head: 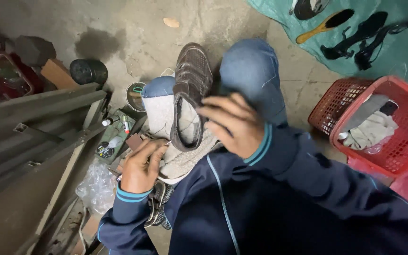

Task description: The person sits on the floor and sews a brown leather shoe using a needle and thread. They hold the shoe on their lap, pull the thread through the leather, and tighten the stitches. A dog briefly enters the frame and sniffs the shoe and the person's leg.

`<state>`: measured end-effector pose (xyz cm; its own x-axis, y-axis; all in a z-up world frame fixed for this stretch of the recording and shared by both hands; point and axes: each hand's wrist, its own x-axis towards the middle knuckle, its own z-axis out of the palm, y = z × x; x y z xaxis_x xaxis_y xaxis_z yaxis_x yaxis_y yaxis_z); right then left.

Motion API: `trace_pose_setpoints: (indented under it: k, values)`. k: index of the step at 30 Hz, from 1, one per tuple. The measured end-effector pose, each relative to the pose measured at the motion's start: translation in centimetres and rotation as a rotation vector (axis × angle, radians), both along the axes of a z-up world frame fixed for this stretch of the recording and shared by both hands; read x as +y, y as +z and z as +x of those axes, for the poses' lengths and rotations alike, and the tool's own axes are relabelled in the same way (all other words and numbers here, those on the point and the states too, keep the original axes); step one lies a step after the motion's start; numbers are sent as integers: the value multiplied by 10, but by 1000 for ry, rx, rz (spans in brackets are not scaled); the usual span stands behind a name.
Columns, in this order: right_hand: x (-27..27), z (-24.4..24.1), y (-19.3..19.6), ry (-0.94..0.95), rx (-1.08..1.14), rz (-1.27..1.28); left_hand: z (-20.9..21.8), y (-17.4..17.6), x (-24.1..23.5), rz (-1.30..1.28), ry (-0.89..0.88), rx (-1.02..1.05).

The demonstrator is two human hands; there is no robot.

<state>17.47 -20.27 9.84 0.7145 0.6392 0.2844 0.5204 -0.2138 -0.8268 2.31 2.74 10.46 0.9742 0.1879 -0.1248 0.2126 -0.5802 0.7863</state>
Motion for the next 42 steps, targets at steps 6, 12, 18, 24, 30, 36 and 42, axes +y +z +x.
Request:
trace_pose_setpoints:
  k: [6,12,18,24,30,36,42]
  values:
    - [-4,-19,-22,-55,81,-31,-3,-7,6,-91,16,-24]
    - [9,-4,-22,-38,-177,-42,10,5,-5,64,6,-4]
    - [14,21,-39,228,-15,-643,22,17,-16,234,-54,-30]
    - [-25,63,29,437,251,-120,20,8,-20,316,-70,-73]
    - [-57,66,25,524,864,523,22,-1,-18,391,-124,-56]
    - [-13,25,-11,175,520,-124,25,-7,-26,537,-182,-81]
    - [8,2,-42,133,523,-525,27,-6,-40,629,-159,-81]
